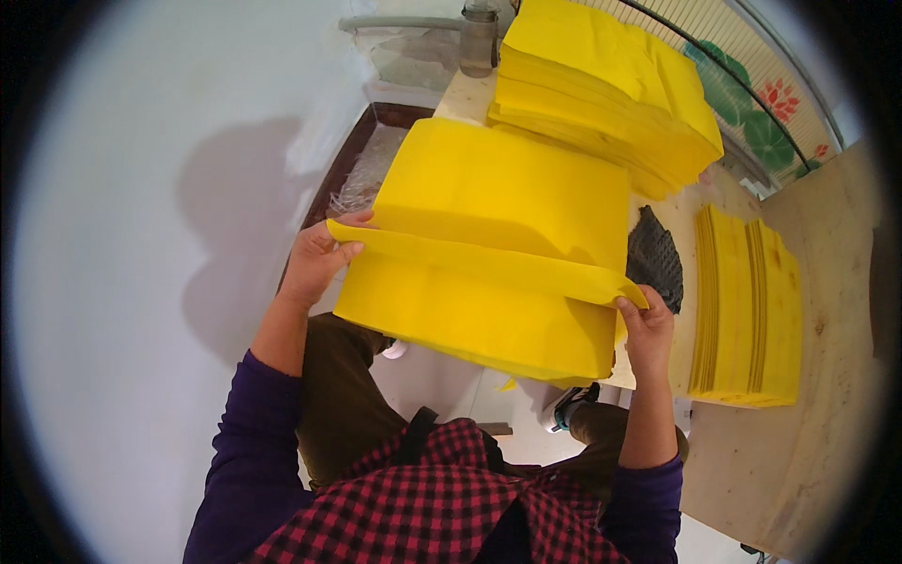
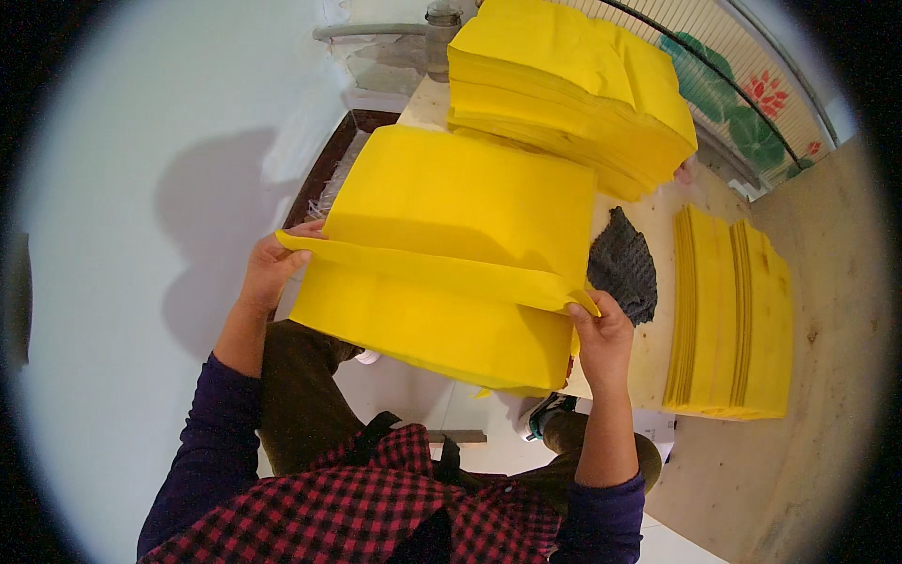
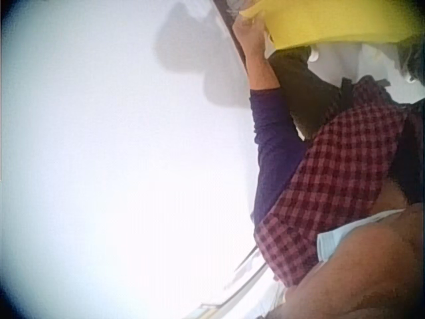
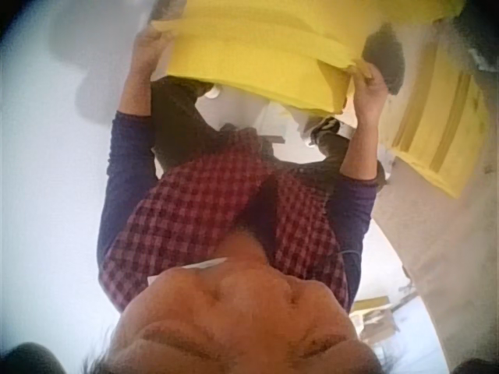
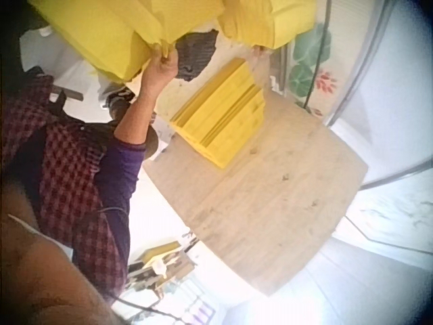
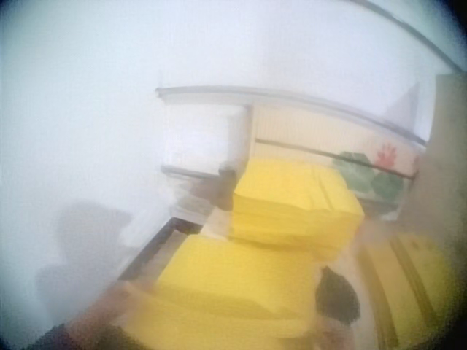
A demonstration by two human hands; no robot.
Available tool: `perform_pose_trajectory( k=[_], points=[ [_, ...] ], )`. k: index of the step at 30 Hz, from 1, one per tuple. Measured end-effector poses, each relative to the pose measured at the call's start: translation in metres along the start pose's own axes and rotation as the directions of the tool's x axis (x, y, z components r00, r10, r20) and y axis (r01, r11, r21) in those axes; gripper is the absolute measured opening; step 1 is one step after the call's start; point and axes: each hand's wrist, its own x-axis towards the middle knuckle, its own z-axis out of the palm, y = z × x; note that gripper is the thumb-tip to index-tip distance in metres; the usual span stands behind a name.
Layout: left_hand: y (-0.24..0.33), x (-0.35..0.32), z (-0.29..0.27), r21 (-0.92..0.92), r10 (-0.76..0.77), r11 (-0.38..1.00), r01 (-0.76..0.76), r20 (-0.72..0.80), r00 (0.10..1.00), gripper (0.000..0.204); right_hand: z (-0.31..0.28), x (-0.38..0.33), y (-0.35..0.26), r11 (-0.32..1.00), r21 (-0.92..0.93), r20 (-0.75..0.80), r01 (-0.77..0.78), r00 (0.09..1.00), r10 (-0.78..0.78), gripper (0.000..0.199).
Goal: The person folds yellow sheets one by one on a low table, aligning edges and pressing creases, then stacks the folded sheets. The person repeats this process throughout the clip.
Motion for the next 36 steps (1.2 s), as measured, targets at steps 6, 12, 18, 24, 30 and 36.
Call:
perform_pose_trajectory(
  k=[6,12,18,24,30,36],
  points=[
    [-0.003,-0.004,-0.004,0.032,-0.024,0.999,0.025,-0.053,0.998,0.021,0.001,-0.008,-0.009,0.998,-0.065,-0.038,0.012,0.999,-0.014,0.007],
    [-0.002,-0.01,-0.006,-0.024,0.009,1.0,-0.011,-0.098,0.995,0.021,0.0,-0.02,-0.018,0.99,-0.132,-0.101,-0.052,0.994,0.039,0.008],
    [0.011,-0.009,0.009,-0.058,-0.049,0.997,0.044,-0.083,0.995,0.017,-0.001,-0.021,-0.012,0.998,-0.038,-0.089,-0.052,0.995,0.049,0.014],
    [0.007,-0.001,0.029,0.003,-0.134,0.991,0.137,-0.19,0.973,0.021,0.011,-0.008,0.009,0.992,-0.122,-0.192,-0.01,0.981,-0.014,0.014],
    [-0.014,0.003,0.03,0.199,-0.095,0.969,0.149,-0.261,0.961,0.021,0.017,-0.004,0.022,0.995,-0.101,-0.231,-0.017,0.973,-0.007,0.014],
    [-0.032,0.006,0.023,0.424,0.02,0.901,0.09,-0.249,0.968,0.023,0.019,-0.006,0.03,0.997,-0.078,-0.235,-0.014,0.972,-0.004,0.013]
  ],
)
